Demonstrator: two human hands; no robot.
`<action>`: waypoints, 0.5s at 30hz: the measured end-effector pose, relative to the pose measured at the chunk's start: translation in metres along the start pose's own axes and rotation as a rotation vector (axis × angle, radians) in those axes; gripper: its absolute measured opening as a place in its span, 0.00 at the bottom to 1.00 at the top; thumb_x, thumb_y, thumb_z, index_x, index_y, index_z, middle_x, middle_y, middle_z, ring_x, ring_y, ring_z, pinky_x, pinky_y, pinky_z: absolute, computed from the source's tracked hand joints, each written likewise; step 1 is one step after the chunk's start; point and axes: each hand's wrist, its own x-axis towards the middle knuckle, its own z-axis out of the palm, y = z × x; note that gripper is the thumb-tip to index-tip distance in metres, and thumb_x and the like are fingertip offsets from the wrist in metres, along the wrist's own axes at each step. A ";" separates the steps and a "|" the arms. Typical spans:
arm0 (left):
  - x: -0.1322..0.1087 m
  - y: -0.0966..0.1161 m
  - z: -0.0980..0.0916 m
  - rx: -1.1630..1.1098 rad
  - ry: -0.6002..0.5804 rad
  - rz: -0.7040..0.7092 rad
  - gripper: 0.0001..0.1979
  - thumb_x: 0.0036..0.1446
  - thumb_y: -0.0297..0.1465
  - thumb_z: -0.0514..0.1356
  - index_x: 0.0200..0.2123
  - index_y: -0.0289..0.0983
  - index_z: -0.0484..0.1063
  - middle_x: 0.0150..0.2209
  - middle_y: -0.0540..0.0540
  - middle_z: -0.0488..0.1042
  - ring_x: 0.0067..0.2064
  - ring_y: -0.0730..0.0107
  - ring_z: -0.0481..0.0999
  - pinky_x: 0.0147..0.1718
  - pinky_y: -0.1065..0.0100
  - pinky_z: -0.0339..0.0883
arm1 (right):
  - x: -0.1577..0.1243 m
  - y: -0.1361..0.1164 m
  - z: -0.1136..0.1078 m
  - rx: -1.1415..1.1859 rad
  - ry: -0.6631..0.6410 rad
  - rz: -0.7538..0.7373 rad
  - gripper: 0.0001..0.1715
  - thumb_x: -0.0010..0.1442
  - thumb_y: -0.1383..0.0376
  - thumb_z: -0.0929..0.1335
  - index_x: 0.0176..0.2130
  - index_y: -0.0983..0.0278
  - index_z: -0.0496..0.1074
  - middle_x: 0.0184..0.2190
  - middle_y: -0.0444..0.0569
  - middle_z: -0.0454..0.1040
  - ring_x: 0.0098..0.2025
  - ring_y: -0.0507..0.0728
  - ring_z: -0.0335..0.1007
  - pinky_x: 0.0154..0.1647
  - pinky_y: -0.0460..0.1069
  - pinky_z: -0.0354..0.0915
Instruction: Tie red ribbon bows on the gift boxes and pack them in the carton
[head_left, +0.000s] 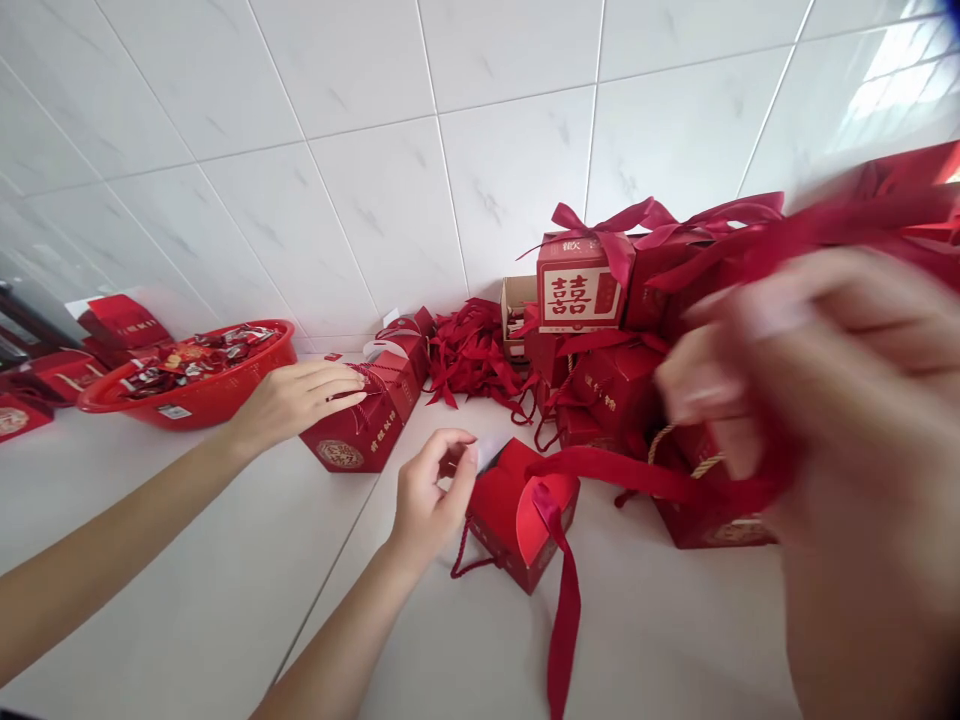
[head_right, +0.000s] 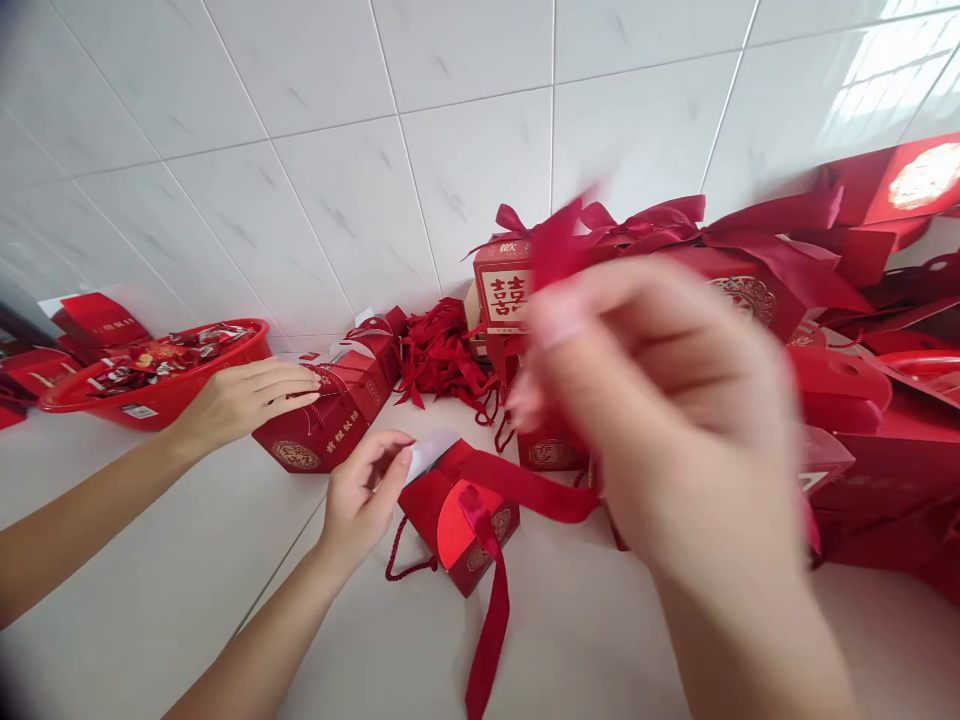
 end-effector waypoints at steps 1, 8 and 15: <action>0.001 0.000 0.000 -0.049 0.032 -0.095 0.05 0.60 0.33 0.56 0.37 0.38 0.70 0.31 0.49 0.73 0.31 0.71 0.72 0.31 0.71 0.66 | -0.002 0.002 0.009 0.020 -0.026 -0.003 0.16 0.64 0.53 0.62 0.33 0.59 0.72 0.24 0.47 0.74 0.24 0.54 0.70 0.22 0.47 0.64; 0.004 0.002 0.000 -0.173 0.069 -0.265 0.05 0.58 0.34 0.58 0.33 0.39 0.70 0.28 0.51 0.71 0.31 0.70 0.71 0.31 0.71 0.64 | 0.002 0.033 0.074 -0.504 -0.380 0.106 0.07 0.58 0.69 0.64 0.28 0.63 0.70 0.25 0.46 0.74 0.26 0.53 0.67 0.28 0.46 0.57; -0.003 0.007 0.003 -0.184 0.070 -0.259 0.06 0.59 0.33 0.56 0.40 0.41 0.64 0.21 0.56 0.65 0.23 0.73 0.62 0.25 0.72 0.55 | 0.000 0.037 0.078 -0.596 -0.447 0.167 0.08 0.55 0.69 0.64 0.25 0.62 0.63 0.23 0.45 0.70 0.24 0.51 0.62 0.24 0.46 0.51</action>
